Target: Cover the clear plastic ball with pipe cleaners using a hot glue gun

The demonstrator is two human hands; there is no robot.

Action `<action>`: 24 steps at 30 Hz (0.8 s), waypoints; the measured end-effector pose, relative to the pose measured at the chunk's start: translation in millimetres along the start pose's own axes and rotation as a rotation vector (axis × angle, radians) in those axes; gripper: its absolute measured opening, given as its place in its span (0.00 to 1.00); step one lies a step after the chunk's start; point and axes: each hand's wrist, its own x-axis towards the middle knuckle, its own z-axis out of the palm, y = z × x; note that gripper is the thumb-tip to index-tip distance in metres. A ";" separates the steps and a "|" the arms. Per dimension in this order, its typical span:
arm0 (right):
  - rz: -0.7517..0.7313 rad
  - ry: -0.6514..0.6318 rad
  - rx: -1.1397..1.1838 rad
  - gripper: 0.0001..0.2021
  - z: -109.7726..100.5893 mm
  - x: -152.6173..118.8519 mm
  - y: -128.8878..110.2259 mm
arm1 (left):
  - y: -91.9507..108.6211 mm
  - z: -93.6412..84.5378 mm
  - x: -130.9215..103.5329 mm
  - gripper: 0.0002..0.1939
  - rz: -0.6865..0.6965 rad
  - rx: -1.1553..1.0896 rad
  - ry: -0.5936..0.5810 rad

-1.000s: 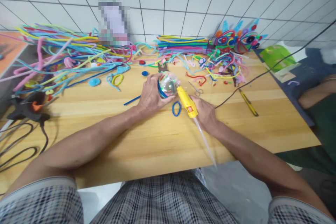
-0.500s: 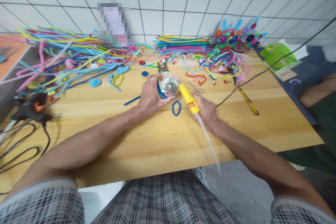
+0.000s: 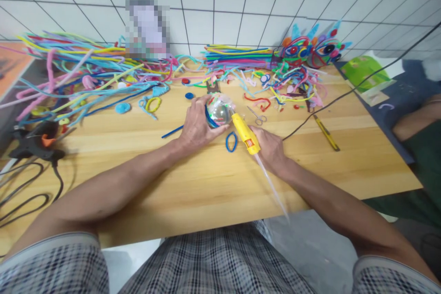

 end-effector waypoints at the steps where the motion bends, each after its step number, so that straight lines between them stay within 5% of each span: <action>1: 0.002 -0.003 0.000 0.17 -0.3 0.2 -0.2 | 0.2 0.5 -0.2 0.53 0.000 -0.004 0.006; 24: 0.117 -0.005 0.007 0.16 7.7 -3.6 3.3 | 7.1 -0.6 0.5 0.54 -0.058 -0.017 -0.019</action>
